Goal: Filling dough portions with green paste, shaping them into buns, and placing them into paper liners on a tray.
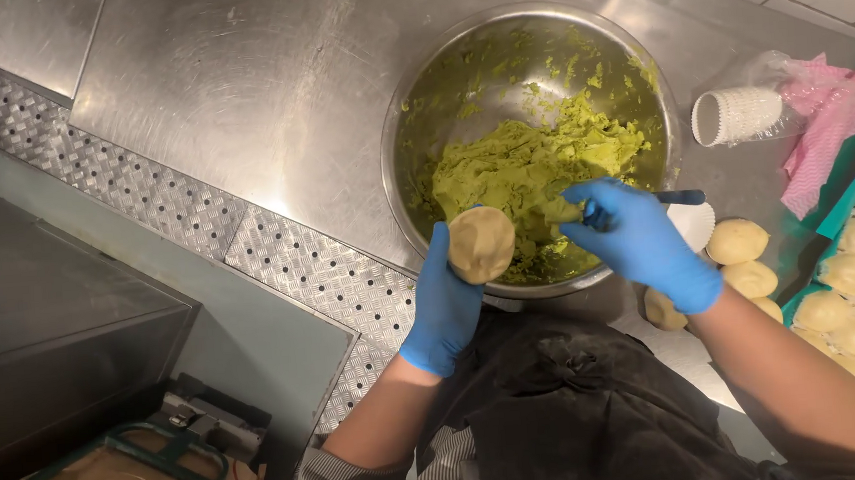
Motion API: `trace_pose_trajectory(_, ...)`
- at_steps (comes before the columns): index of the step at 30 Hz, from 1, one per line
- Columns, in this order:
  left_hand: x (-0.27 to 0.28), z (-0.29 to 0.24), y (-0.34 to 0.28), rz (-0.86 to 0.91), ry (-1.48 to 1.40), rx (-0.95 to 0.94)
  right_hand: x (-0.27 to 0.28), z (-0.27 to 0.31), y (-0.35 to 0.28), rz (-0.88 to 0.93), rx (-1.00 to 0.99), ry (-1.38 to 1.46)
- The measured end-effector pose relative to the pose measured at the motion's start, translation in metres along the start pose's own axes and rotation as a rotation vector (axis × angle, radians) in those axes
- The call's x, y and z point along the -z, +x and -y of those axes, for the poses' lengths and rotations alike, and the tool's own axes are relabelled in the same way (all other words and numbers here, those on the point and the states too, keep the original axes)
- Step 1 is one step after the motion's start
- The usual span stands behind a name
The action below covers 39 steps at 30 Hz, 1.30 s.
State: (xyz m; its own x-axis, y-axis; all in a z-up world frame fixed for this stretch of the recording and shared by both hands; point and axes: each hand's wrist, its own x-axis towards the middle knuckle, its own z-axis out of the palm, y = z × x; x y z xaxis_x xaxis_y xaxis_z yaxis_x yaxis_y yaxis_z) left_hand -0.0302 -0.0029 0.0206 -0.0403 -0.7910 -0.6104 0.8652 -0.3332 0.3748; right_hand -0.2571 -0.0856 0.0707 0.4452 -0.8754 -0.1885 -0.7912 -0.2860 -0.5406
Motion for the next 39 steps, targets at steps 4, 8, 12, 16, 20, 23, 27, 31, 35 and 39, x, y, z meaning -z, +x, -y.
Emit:
trace_pose_trajectory(4, -0.031, 0.0, -0.007, 0.13, 0.162, -0.001, 0.034, 0.044, -0.017, -0.002, -0.043, 0.324)
trace_pose_trajectory(8, -0.068, 0.0, -0.023, 0.292, 0.36, 0.015, 0.031, 0.05, -0.023, 0.008, 0.075, 0.319)
trace_pose_trajectory(12, -0.058, 0.015, -0.021, 0.321, 0.378, -0.045, 0.032, 0.049, -0.022, 0.02, -0.023, 0.35)
trace_pose_trajectory(16, -0.141, -0.016, -0.07, 0.033, 0.499, -0.011, 0.027, 0.052, -0.03, -0.056, -0.069, 0.384)
trace_pose_trajectory(20, -0.072, 0.019, -0.033, 0.245, 0.552, -0.259, 0.013, 0.05, -0.041, -0.143, -0.048, 0.299)
trace_pose_trajectory(23, -0.121, -0.005, -0.055, 0.009, 0.522, 0.005, 0.016, 0.061, -0.04, -0.122, 0.007, 0.066)
trace_pose_trajectory(27, -0.064, 0.028, -0.023, 0.167, 0.45, -0.194, 0.009, 0.052, -0.044, -0.207, 0.025, 0.132)
trace_pose_trajectory(31, -0.023, 0.035, 0.002, -0.001, 0.232, -0.095, 0.011, 0.022, -0.051, -0.275, -0.183, 0.589)
trace_pose_trajectory(35, 0.014, 0.032, 0.022, 0.173, 0.119, -0.098, -0.014, -0.015, -0.044, -0.31, -0.029, 0.309)
trace_pose_trajectory(39, 0.0, 0.033, 0.003, 0.254, -0.03, -0.064, -0.045, -0.035, -0.037, -0.258, -0.002, 0.102)
